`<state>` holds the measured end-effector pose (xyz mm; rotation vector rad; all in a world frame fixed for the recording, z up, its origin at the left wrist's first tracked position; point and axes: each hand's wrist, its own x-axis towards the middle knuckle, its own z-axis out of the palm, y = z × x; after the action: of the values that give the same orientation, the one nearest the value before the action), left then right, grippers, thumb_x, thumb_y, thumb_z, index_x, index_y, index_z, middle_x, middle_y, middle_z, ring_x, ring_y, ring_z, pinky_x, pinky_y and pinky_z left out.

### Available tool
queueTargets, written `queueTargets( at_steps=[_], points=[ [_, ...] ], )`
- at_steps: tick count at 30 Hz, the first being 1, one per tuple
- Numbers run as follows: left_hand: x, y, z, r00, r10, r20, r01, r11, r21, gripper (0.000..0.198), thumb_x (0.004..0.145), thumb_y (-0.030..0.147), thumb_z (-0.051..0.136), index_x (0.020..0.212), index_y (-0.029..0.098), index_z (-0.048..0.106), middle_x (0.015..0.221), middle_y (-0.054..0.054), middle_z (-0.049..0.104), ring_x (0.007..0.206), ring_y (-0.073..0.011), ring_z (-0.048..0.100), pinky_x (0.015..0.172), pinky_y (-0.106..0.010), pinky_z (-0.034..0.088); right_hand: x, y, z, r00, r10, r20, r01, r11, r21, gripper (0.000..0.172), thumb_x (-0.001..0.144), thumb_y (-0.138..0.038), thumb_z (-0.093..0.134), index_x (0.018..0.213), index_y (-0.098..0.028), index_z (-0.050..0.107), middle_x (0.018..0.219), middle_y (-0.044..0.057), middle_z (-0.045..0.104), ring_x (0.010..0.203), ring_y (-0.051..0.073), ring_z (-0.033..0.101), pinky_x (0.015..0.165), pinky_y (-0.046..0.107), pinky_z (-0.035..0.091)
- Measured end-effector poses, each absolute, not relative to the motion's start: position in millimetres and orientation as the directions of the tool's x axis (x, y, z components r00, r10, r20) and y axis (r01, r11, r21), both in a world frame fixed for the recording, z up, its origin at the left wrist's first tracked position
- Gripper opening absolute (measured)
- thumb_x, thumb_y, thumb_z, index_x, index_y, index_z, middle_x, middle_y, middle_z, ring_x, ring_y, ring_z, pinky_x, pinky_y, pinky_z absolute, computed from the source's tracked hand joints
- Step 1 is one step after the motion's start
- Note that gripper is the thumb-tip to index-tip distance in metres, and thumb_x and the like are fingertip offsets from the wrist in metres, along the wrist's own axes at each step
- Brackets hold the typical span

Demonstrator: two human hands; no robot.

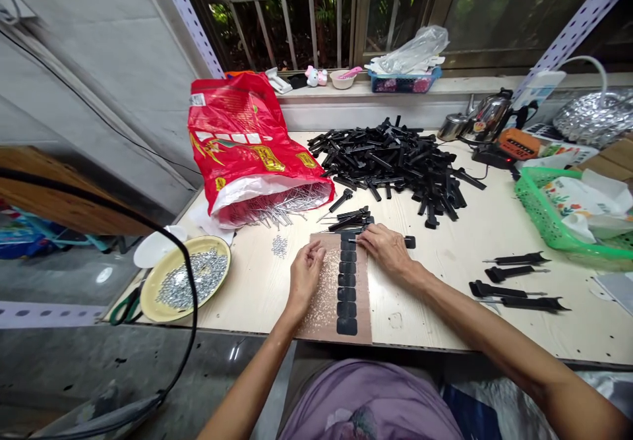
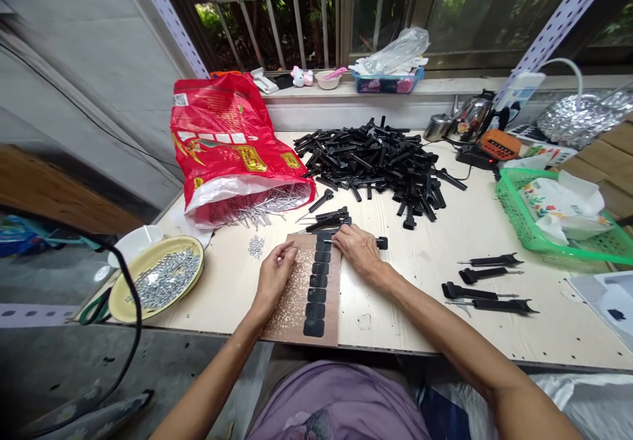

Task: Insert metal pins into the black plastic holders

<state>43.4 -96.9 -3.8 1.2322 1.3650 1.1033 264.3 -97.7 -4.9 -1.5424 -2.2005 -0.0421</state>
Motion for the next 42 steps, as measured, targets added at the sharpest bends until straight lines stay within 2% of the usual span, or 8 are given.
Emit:
queueTargets(
  at_steps=[7,11,16,21,25,29,34,42],
  points=[
    [48.0,-103.7,-8.8,-0.092,0.994,0.059,0.29,-0.031,0.957,0.041,0.082,0.041,0.058,0.115,0.018,0.061,0.084,-0.003,0.061,0.069,-0.0151,0.053,0.069,-0.026,0.042,259.4,-133.1,-14.9,-0.715,0.595,0.367,0.56,0.801,-0.21,0.032,0.097,-0.021,0.034,0.086,-0.021,0.064,0.072,0.0,0.059,0.068,0.012,0.049,0.054,0.025,0.039],
    [49.4,-104.9,-6.5,-0.105,0.993,0.049,0.326,-0.012,0.945,0.042,0.083,0.043,0.055,0.118,0.018,0.058,0.08,-0.002,0.058,0.064,-0.0137,0.051,0.064,-0.025,0.041,262.6,-122.0,-0.4,-0.543,0.747,0.384,0.703,0.654,-0.278,0.034,0.097,-0.022,0.033,0.085,-0.018,0.064,0.072,0.001,0.06,0.067,0.013,0.049,0.052,0.026,0.041],
    [50.8,-105.9,-4.4,-0.1,0.994,0.038,0.352,-0.001,0.936,0.042,0.085,0.043,0.052,0.118,0.018,0.056,0.079,-0.002,0.056,0.064,-0.0138,0.05,0.061,-0.024,0.039,259.0,-130.8,-1.2,-0.775,0.556,0.301,0.484,0.828,-0.285,0.032,0.097,-0.019,0.034,0.087,-0.021,0.064,0.072,-0.001,0.06,0.068,0.011,0.05,0.052,0.024,0.042],
    [52.6,-105.6,-4.2,-0.124,0.992,0.04,0.322,0.002,0.947,0.041,0.084,0.043,0.054,0.116,0.018,0.059,0.077,-0.001,0.056,0.063,-0.0142,0.049,0.062,-0.024,0.038,261.3,-116.2,-2.6,-0.582,0.74,0.337,0.686,0.669,-0.285,0.033,0.097,-0.018,0.031,0.085,-0.016,0.062,0.072,0.002,0.058,0.068,0.012,0.047,0.051,0.024,0.04],
    [52.8,-104.8,-5.2,-0.125,0.991,0.042,0.356,0.005,0.935,0.04,0.084,0.043,0.053,0.115,0.019,0.058,0.074,0.0,0.055,0.063,-0.0141,0.048,0.061,-0.024,0.038,263.1,-112.9,-3.9,-0.772,0.554,0.312,0.508,0.832,-0.221,0.029,0.096,-0.015,0.035,0.086,-0.018,0.062,0.074,0.001,0.06,0.072,0.013,0.047,0.051,0.021,0.036],
    [52.8,-104.5,-6.4,-0.123,0.992,0.028,0.341,0.016,0.94,0.041,0.085,0.044,0.052,0.117,0.019,0.057,0.078,-0.001,0.057,0.062,-0.0134,0.048,0.061,-0.024,0.038,263.0,-117.2,-4.4,-0.596,0.726,0.342,0.669,0.685,-0.288,0.031,0.096,-0.018,0.035,0.083,-0.017,0.063,0.073,0.002,0.058,0.07,0.013,0.046,0.049,0.021,0.032],
    [53.1,-103.9,-8.3,-0.121,0.992,0.032,0.357,0.013,0.934,0.041,0.085,0.044,0.051,0.117,0.019,0.056,0.08,-0.002,0.058,0.062,-0.0128,0.048,0.063,-0.024,0.039,256.8,-129.4,-0.8,-0.741,0.604,0.292,0.55,0.796,-0.251,0.032,0.097,-0.017,0.034,0.084,-0.018,0.063,0.075,0.002,0.059,0.073,0.014,0.045,0.054,0.024,0.031],
    [52.5,-104.4,-9.8,-0.121,0.991,0.056,0.36,-0.009,0.933,0.04,0.086,0.043,0.051,0.117,0.019,0.057,0.081,-0.002,0.059,0.067,-0.0142,0.051,0.066,-0.025,0.04,269.2,-131.3,0.1,-0.637,0.744,0.202,0.633,0.654,-0.414,0.028,0.097,-0.033,0.04,0.093,-0.021,0.065,0.085,0.002,0.063,0.081,0.014,0.049,0.06,0.024,0.034]
  ],
)
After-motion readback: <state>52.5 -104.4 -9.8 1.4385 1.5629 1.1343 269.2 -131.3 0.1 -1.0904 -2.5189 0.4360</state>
